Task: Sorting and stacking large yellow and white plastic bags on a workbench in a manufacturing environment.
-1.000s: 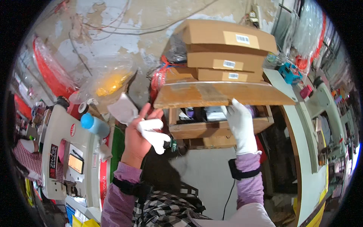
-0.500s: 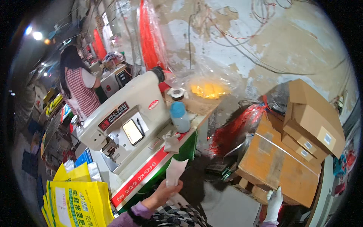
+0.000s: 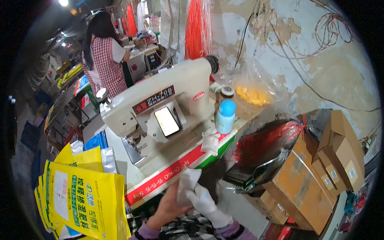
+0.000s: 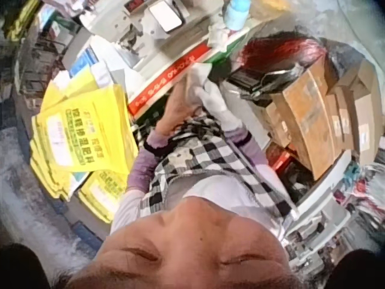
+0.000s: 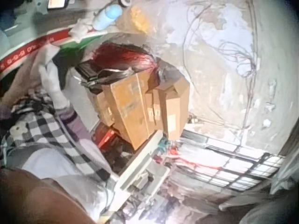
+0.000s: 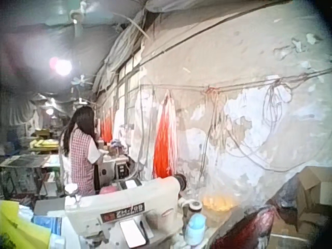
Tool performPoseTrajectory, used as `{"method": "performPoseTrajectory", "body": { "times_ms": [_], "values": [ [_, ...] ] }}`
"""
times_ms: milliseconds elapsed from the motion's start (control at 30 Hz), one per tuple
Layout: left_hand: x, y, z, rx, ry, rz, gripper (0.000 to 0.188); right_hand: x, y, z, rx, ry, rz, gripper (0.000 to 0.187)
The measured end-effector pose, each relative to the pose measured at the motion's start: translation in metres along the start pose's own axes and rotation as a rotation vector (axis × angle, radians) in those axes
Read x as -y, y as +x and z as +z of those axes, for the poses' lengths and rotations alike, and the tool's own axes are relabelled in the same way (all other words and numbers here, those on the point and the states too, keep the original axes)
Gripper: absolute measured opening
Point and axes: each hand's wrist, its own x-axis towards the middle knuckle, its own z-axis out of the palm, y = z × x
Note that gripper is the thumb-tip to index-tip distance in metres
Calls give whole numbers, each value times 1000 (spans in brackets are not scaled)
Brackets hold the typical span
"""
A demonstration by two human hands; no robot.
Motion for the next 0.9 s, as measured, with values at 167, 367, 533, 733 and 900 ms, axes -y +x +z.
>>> {"method": "performPoseTrajectory", "body": {
  "times_ms": [167, 367, 533, 733, 900],
  "values": [
    [38, -43, -54, 33, -642, -511, 58, 1, 27, 29, 48, 160, 44, 25],
    [50, -51, -50, -131, -843, -477, 32, 24, 28, 64, 208, -52, -40, 22],
    [54, -45, -54, -376, -929, -501, 12, 8, 37, 68, 44, 44, -19, 18],
    [54, -52, -65, -393, -1070, -567, 21, 15, 39, 75, 115, 159, 116, 26],
    [59, -59, -77, -289, -917, -621, 23, 16, 43, 89, 361, 293, 139, 24]
  ]
}}
